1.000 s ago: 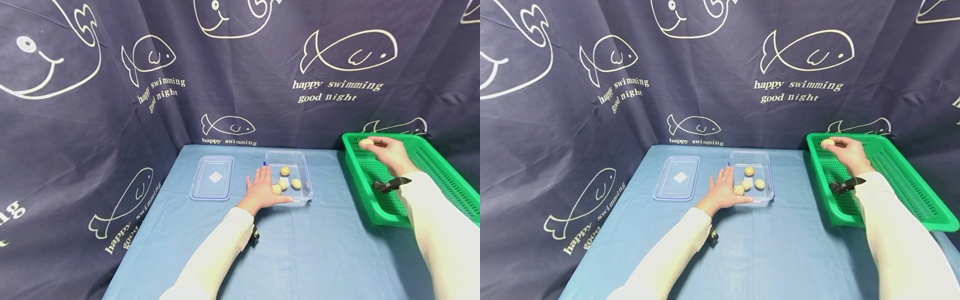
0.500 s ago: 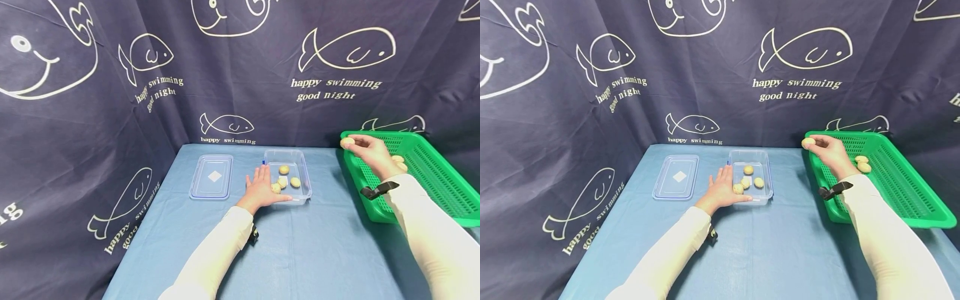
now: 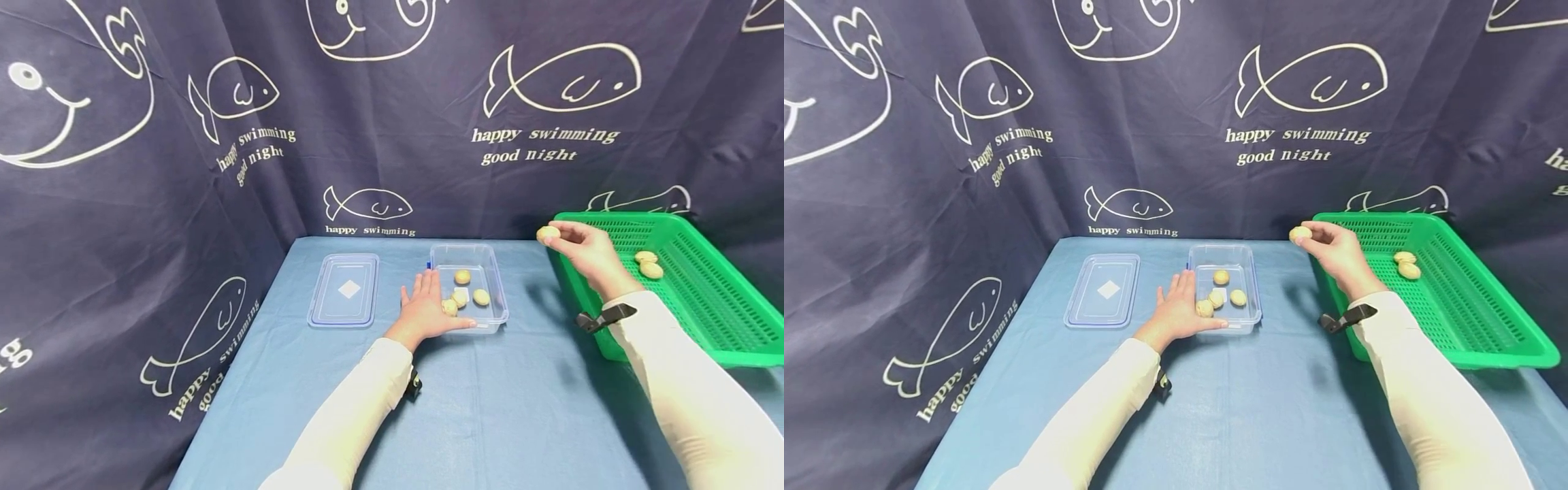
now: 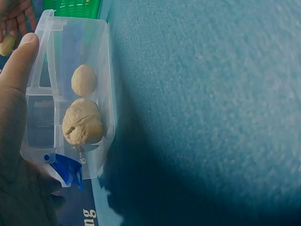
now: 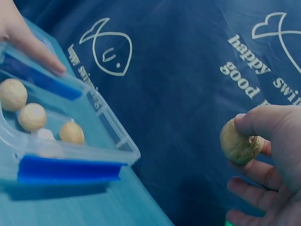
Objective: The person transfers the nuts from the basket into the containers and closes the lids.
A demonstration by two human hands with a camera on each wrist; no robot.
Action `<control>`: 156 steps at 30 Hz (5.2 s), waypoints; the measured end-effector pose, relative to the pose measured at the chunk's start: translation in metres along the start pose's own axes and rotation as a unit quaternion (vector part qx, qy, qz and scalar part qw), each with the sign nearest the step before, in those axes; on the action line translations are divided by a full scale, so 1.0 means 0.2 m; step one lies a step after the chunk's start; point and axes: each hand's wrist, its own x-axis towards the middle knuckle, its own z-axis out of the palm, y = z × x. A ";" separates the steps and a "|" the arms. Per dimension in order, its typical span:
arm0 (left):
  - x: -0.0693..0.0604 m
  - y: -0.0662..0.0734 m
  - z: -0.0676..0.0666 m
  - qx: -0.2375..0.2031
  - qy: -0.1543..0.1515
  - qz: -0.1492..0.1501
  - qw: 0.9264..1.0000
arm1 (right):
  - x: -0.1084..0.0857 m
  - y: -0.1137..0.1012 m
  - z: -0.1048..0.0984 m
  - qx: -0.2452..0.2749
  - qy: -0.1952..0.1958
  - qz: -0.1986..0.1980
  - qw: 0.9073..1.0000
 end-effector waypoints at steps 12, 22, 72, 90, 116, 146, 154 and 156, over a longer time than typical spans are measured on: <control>0.00 0.00 0.00 -0.005 0.002 0.003 1.000 | -0.08 -0.04 0.13 0.038 0.006 -0.019 0.999; 0.00 0.00 -0.01 0.005 0.011 0.005 1.000 | -0.13 -0.05 0.27 0.056 0.004 -0.038 0.998; 0.00 0.00 0.01 0.016 0.012 0.007 1.000 | -0.21 -0.10 0.39 0.059 -0.043 -0.050 0.996; 0.00 -0.01 -0.01 0.003 0.009 0.007 1.000 | -0.02 -0.08 -0.05 0.063 0.084 -0.059 0.993; -0.01 0.01 -0.01 0.004 0.007 -0.002 1.000 | 0.08 0.31 -0.48 0.173 0.136 0.041 0.975; 0.00 0.02 0.01 0.015 0.004 -0.005 1.000 | 0.04 0.70 -0.78 -0.204 0.046 0.209 0.955; 0.00 0.01 0.01 0.018 0.009 -0.006 1.000 | 0.06 0.74 -0.78 -0.271 -0.007 0.195 0.943; 0.00 0.01 0.00 0.015 0.009 -0.008 1.000 | 0.07 0.75 -0.78 -0.282 -0.022 0.176 0.943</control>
